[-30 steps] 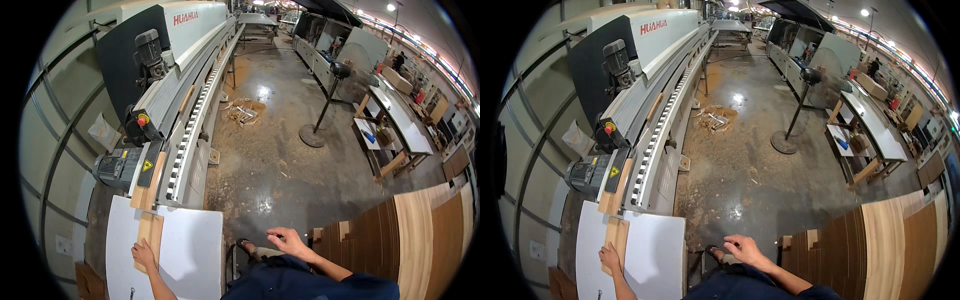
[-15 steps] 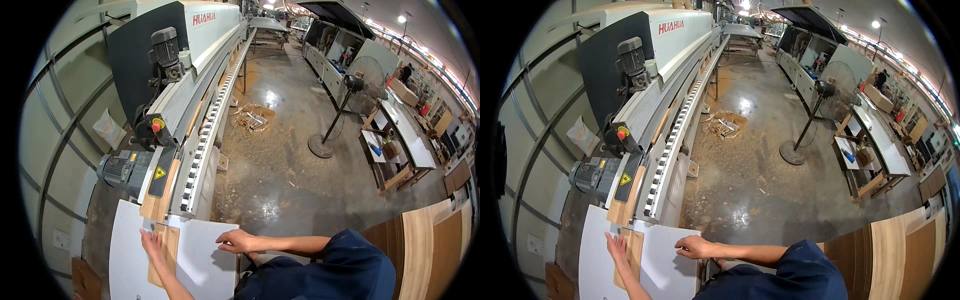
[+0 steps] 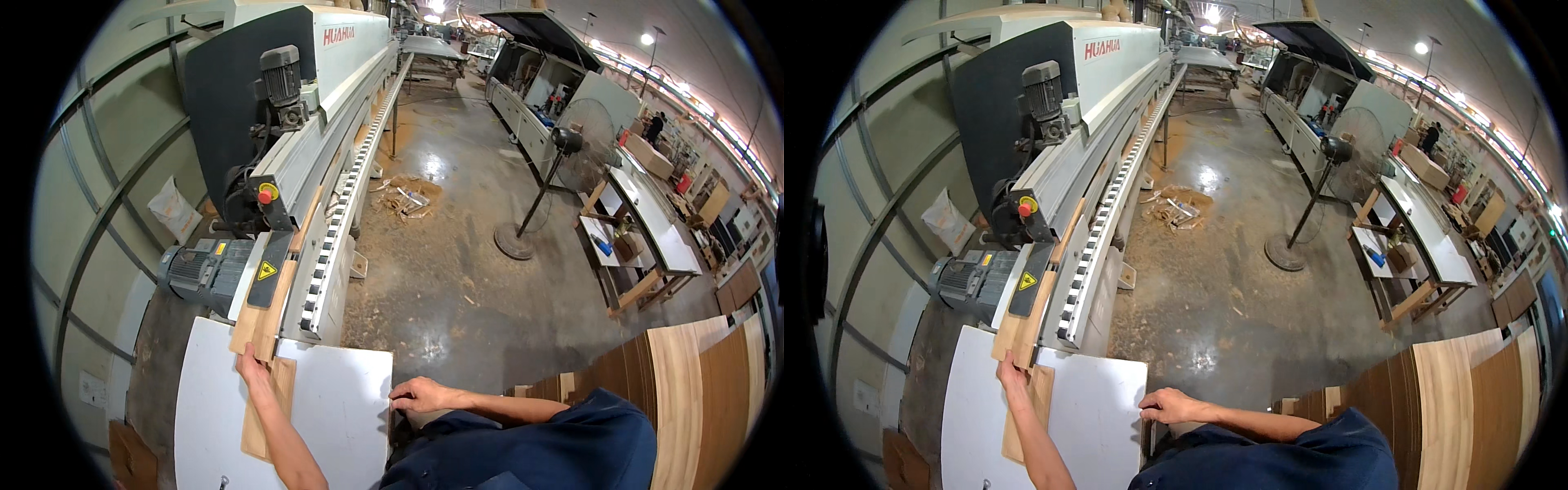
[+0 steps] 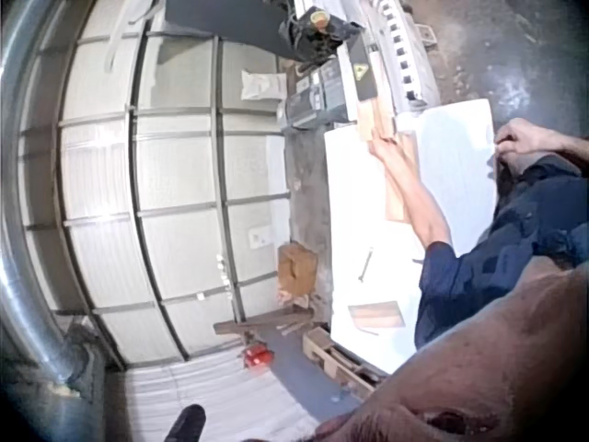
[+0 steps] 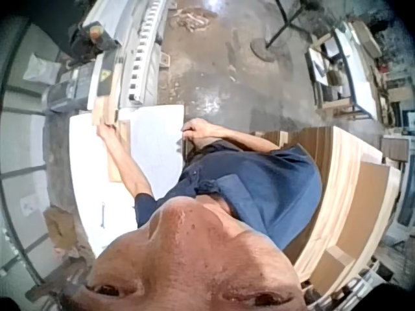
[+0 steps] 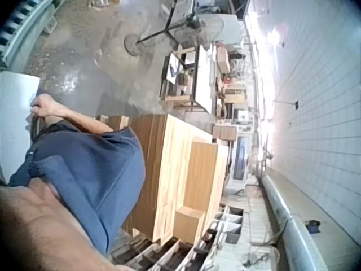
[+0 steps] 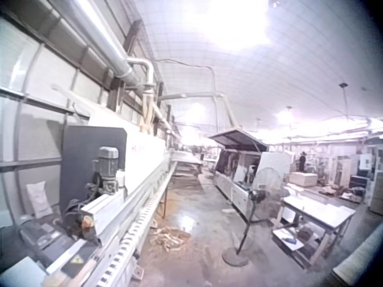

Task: The person scrapes the edges of wooden boards with a tool, wipes them down, and stacks them into organized piles.

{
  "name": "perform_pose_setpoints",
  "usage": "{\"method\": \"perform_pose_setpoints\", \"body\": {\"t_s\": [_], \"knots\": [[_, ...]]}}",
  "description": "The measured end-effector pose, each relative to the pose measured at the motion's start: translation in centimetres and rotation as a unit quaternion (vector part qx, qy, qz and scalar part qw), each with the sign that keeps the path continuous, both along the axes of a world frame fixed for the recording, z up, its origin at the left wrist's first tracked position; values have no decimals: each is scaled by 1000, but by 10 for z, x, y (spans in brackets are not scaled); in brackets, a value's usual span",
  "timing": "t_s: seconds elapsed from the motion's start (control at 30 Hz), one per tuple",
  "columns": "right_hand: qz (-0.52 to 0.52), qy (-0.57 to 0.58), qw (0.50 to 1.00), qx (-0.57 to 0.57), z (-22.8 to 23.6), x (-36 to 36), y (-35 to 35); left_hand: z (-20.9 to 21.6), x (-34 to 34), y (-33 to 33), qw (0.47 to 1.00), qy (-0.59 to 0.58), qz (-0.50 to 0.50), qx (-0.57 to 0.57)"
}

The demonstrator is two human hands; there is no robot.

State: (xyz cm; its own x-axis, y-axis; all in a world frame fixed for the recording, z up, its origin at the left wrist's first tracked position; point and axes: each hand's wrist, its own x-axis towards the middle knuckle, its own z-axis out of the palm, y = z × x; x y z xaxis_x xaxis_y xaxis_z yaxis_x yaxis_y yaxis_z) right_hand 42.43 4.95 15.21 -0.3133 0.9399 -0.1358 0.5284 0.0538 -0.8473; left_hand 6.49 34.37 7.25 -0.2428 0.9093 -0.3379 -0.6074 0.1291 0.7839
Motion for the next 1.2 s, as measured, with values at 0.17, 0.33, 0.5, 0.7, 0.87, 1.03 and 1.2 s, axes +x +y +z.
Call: {"method": "perform_pose_setpoints", "body": {"t_s": [0.17,0.33,0.5,0.7,0.87,1.03,1.2], "knots": [[25,-9,1000,10,-9,-1,33,-7,-13,-81,998,40,43,18],[47,8,998,28,-7,-18,74,26,-37,-188,988,111,103,-41],[59,-34,994,81,-39,-23,124,38,-33,-233,941,290,151,-83],[58,-87,972,210,-93,-85,195,4,-55,-254,720,654,116,-200],[129,-124,963,204,-79,-122,209,-13,-54,-263,655,721,128,-186],[169,-102,959,204,-81,-142,225,-14,-72,-277,610,777,-67,-139],[171,-104,956,215,-85,-148,233,-14,-53,-283,590,762,-149,-221]]}}
